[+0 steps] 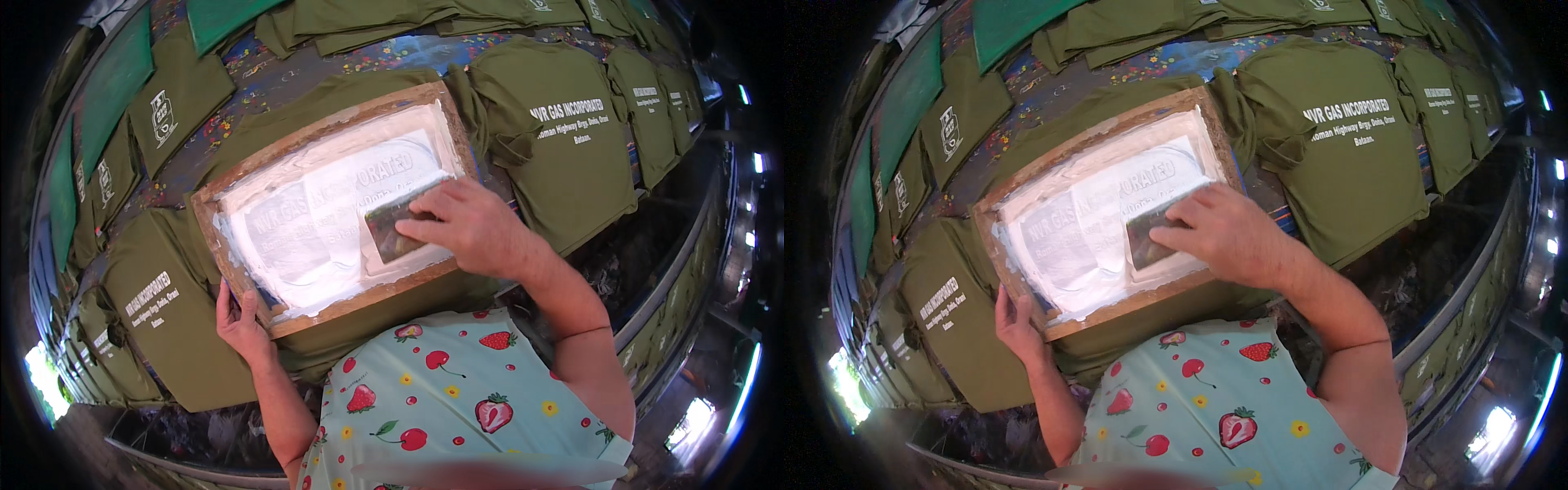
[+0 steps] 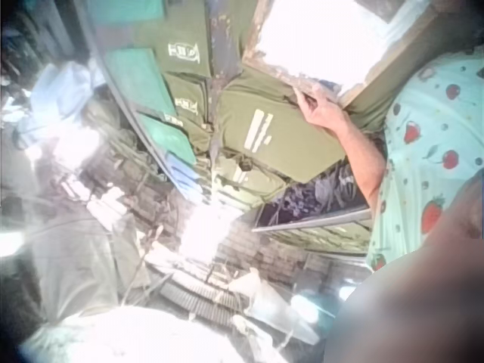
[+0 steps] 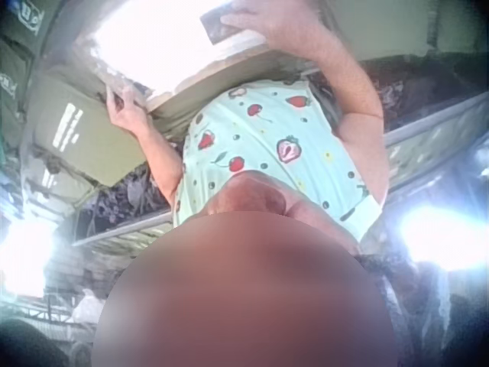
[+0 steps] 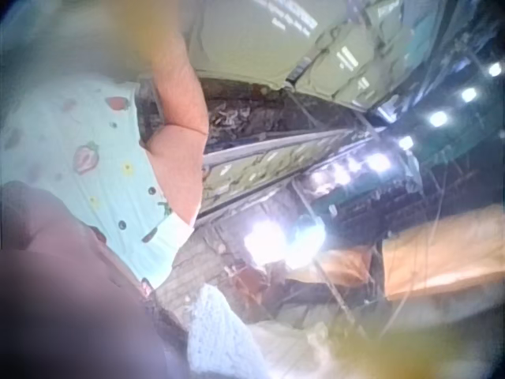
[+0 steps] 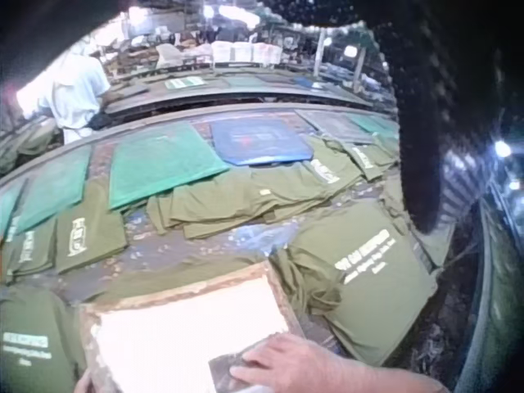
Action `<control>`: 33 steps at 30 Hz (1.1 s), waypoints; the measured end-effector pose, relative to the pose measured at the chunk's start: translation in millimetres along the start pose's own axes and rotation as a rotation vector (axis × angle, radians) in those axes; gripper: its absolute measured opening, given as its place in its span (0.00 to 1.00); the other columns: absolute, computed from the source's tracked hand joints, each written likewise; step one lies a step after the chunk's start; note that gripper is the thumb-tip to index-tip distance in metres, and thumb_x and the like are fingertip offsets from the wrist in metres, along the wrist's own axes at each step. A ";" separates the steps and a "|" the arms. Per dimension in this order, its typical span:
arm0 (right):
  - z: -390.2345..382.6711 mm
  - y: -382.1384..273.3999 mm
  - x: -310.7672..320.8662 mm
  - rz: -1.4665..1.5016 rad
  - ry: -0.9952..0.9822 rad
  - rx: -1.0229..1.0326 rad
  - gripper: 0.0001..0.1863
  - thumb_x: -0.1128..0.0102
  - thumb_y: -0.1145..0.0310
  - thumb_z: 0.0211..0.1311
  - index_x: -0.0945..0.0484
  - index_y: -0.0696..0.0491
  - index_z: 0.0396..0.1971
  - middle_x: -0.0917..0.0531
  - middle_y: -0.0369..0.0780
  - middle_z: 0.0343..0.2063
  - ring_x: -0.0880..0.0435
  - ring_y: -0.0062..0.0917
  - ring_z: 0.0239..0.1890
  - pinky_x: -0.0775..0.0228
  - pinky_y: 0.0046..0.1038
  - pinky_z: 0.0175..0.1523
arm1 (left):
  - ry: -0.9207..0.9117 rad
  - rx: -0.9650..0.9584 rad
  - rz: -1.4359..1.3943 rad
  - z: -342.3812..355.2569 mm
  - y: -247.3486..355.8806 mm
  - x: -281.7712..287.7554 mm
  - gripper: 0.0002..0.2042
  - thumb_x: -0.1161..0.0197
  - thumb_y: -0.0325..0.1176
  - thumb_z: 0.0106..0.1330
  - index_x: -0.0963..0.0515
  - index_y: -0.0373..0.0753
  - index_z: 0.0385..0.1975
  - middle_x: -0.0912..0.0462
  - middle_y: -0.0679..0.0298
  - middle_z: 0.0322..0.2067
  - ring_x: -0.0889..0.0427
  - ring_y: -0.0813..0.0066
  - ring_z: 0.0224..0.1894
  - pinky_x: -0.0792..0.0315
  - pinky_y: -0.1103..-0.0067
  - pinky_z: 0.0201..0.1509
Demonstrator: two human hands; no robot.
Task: The person uses a squeegee to spread white ink across a screen printing frame held over a green shirt. The person repeatedly wipes the ink across the screen and lifts the frame to move to the next shirt in a row of identical shirts.
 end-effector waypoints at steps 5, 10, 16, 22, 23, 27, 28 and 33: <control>-24.4 -29.6 -6.8 -0.003 -0.032 -0.014 0.23 0.35 0.77 0.56 0.13 0.48 0.53 0.15 0.38 0.46 0.15 0.38 0.51 0.22 0.41 0.62 | -0.026 -0.014 -0.028 1.8 -3.5 0.3 0.28 0.31 0.15 0.71 0.27 0.20 0.72 0.17 0.48 0.65 0.16 0.65 0.64 0.26 0.71 0.73; -0.8 -38.1 -1.7 0.032 -0.214 0.009 0.23 0.35 0.79 0.55 0.12 0.49 0.52 0.11 0.40 0.44 0.13 0.39 0.50 0.22 0.41 0.60 | -0.021 -0.033 -0.116 6.9 -14.2 1.3 0.28 0.31 0.14 0.70 0.26 0.21 0.71 0.15 0.51 0.63 0.14 0.67 0.61 0.22 0.73 0.69; 111.4 -45.5 -38.7 -0.001 -0.229 0.125 0.24 0.39 0.82 0.56 0.11 0.49 0.53 0.09 0.44 0.44 0.12 0.44 0.52 0.20 0.45 0.59 | -0.054 -0.151 -0.103 6.3 -9.8 0.9 0.24 0.28 0.20 0.73 0.21 0.24 0.68 0.13 0.54 0.60 0.14 0.73 0.58 0.22 0.76 0.67; 177.7 -63.0 -65.5 -0.083 0.017 0.127 0.25 0.39 0.82 0.56 0.11 0.49 0.54 0.09 0.45 0.43 0.11 0.46 0.50 0.19 0.46 0.57 | 0.003 -0.098 -0.066 10.9 -18.1 3.2 0.20 0.29 0.20 0.73 0.16 0.29 0.64 0.12 0.60 0.55 0.14 0.77 0.51 0.20 0.79 0.59; 177.8 -65.9 -68.9 -0.104 0.013 0.122 0.25 0.38 0.82 0.56 0.11 0.48 0.54 0.10 0.45 0.43 0.11 0.46 0.49 0.19 0.46 0.56 | -0.006 -0.174 -0.073 10.1 -15.5 3.1 0.20 0.29 0.20 0.72 0.16 0.29 0.63 0.12 0.60 0.55 0.14 0.77 0.51 0.20 0.79 0.58; 137.5 -92.5 -81.4 -0.128 -0.042 0.205 0.25 0.36 0.79 0.56 0.13 0.49 0.55 0.11 0.43 0.42 0.12 0.41 0.48 0.21 0.42 0.55 | 0.001 -0.185 -0.070 9.9 -20.3 3.4 0.19 0.28 0.20 0.72 0.15 0.30 0.62 0.13 0.60 0.56 0.15 0.78 0.50 0.19 0.79 0.57; 123.0 -102.3 -82.6 -0.115 -0.030 0.234 0.25 0.35 0.79 0.56 0.14 0.50 0.56 0.12 0.42 0.43 0.13 0.40 0.48 0.22 0.42 0.55 | -0.004 -0.169 -0.080 10.5 -21.6 3.3 0.20 0.28 0.20 0.71 0.15 0.30 0.63 0.13 0.60 0.56 0.14 0.78 0.50 0.19 0.79 0.57; 67.8 -138.8 -87.3 -0.065 -0.030 0.224 0.25 0.36 0.78 0.56 0.15 0.52 0.56 0.14 0.40 0.47 0.15 0.39 0.49 0.24 0.41 0.59 | -0.012 -0.178 -0.098 9.7 -21.6 3.3 0.20 0.28 0.20 0.71 0.15 0.30 0.63 0.13 0.59 0.57 0.14 0.77 0.51 0.19 0.79 0.57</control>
Point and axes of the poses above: each hand's wrist, its own z-axis towards the middle knuckle, its own x-axis out of the back of the hand, y = z × x, the point moved 6 cm from there along z, towards the middle knuckle
